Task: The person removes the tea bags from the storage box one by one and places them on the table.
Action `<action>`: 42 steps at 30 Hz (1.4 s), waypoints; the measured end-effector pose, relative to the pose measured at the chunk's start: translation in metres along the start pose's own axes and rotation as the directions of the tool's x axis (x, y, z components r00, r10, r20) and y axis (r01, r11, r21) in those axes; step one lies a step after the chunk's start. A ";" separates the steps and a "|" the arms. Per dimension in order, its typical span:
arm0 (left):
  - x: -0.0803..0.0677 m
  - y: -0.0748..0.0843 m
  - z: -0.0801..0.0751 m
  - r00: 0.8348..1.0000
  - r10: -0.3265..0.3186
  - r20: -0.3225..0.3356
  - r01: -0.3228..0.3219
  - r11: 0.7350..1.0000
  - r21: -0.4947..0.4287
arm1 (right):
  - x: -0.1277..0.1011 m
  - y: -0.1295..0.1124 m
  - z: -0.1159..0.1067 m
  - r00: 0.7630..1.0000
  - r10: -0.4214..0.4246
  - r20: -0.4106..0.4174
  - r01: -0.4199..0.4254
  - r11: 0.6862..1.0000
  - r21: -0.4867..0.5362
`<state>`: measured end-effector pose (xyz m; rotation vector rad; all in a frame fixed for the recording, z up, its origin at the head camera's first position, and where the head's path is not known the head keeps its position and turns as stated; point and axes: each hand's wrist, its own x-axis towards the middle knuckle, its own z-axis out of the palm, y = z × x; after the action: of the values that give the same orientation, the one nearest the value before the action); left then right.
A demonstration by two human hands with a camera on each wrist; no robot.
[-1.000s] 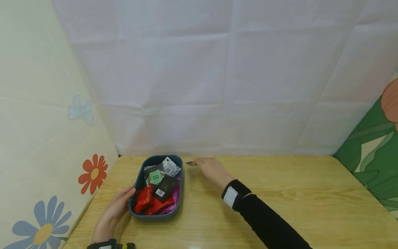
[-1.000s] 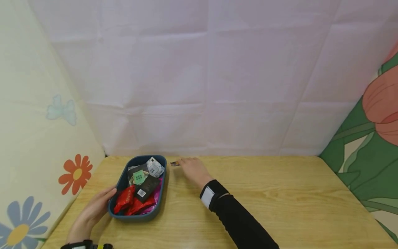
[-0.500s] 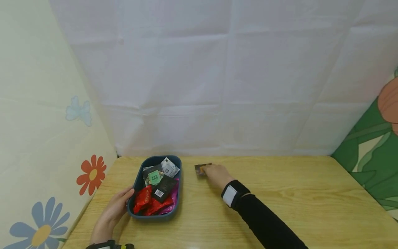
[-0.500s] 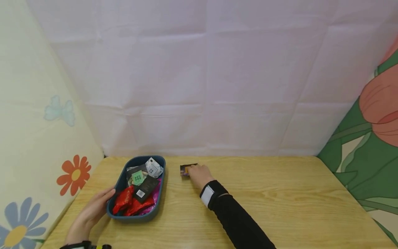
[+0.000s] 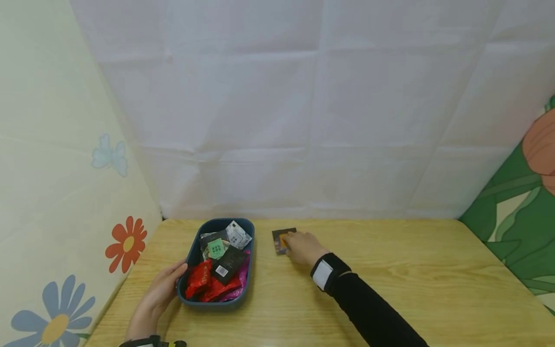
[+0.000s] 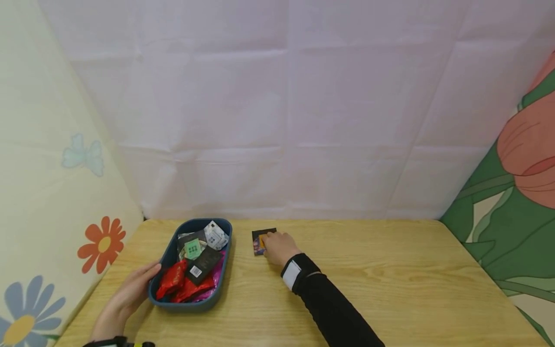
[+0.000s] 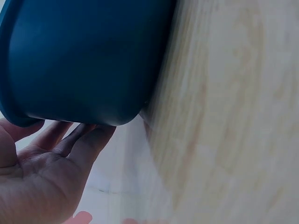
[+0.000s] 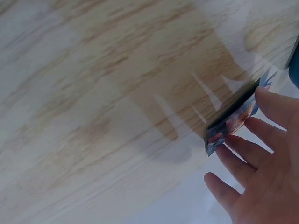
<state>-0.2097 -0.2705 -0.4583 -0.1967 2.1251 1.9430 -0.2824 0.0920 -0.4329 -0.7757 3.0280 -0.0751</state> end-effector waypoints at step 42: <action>-0.006 0.004 0.002 1.000 0.011 -0.015 -0.011 1.000 0.010 | 0.009 -0.180 -0.038 0.881 -0.474 0.010 0.460 0.850 -0.259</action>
<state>-0.2053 -0.2685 -0.4534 -0.1983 2.1491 1.9425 -0.2050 -0.0685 -0.3857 -1.5446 2.8491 0.3000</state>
